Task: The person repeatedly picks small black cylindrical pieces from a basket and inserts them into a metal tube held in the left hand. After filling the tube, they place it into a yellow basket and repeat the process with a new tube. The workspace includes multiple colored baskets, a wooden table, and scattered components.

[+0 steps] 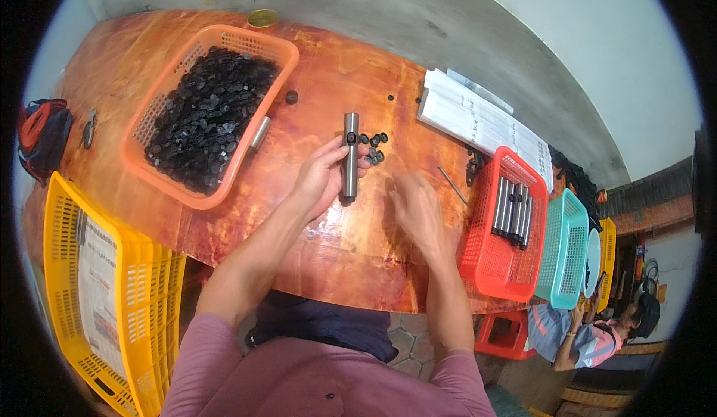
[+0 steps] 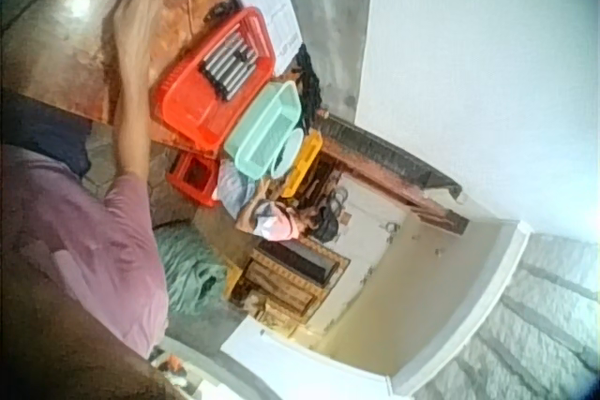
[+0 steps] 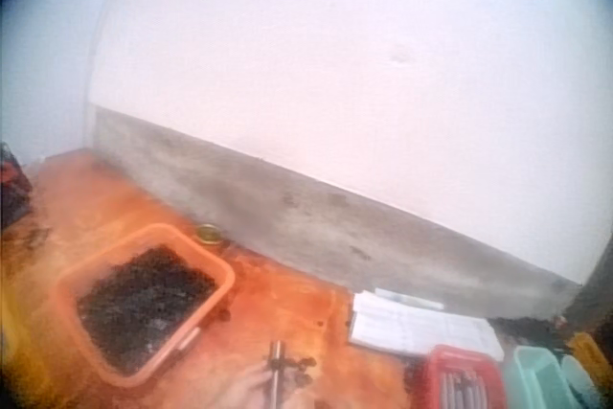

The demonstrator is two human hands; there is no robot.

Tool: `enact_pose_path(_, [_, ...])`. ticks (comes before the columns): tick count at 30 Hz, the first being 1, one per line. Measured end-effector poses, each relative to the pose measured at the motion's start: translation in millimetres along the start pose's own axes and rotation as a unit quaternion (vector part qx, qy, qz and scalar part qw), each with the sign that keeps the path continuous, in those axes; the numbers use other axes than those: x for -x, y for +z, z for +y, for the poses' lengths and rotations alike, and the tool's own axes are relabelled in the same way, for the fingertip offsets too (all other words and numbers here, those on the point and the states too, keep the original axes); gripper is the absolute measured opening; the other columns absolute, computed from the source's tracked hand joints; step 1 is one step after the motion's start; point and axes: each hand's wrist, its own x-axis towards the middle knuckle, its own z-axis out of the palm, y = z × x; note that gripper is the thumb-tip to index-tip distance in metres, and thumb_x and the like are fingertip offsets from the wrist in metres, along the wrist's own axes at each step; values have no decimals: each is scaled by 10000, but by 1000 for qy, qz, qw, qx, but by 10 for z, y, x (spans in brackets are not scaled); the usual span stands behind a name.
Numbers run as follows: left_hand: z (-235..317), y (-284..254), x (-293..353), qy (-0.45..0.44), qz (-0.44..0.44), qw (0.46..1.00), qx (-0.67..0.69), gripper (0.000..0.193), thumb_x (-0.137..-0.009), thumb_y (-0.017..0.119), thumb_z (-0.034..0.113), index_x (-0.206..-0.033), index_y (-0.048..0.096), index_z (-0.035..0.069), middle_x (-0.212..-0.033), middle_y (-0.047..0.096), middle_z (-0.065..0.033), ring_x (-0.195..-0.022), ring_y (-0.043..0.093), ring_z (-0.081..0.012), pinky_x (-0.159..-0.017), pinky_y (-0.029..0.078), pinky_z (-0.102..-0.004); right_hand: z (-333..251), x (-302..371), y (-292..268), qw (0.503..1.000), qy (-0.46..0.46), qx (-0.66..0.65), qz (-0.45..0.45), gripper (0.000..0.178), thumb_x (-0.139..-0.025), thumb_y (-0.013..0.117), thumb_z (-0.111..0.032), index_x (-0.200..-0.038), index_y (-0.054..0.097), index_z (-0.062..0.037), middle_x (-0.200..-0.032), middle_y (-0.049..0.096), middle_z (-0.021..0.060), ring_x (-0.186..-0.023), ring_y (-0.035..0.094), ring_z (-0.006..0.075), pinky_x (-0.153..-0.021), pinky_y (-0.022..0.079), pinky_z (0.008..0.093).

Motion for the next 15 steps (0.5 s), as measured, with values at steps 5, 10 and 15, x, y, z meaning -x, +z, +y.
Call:
enact_pose_path(5, [-1,-57,-33,16,-3,1000,2,363,-1022,492,82,-1371,496,-20,-1181,661,-168,-997,674,-245,-922,565,-384,-100,-256,148,998,-30,-34,50,305,-860,684,1,-1161,644,27,-1013,634,224,-1009,632,420,-857,520,478])
enact_pose_path(10, [-10,-70,-39,5,4,1000,3,406,-1005,455,50,-1401,484,-33,-1207,650,-175,-1026,665,-244,-935,561,-383,-109,-358,349,994,-39,-53,89,297,-863,681,5,-1159,660,31,-1003,638,215,-1007,634,413,-862,519,475])
enact_pose_path(15, [-19,-89,-44,5,-10,1000,7,399,-1004,472,45,-1393,490,-41,-1190,658,-169,-1013,671,-246,-921,570,-377,-56,-384,446,992,-56,-38,109,265,-860,693,-5,-1125,684,17,-991,642,197,-979,637,397,-848,522,472])
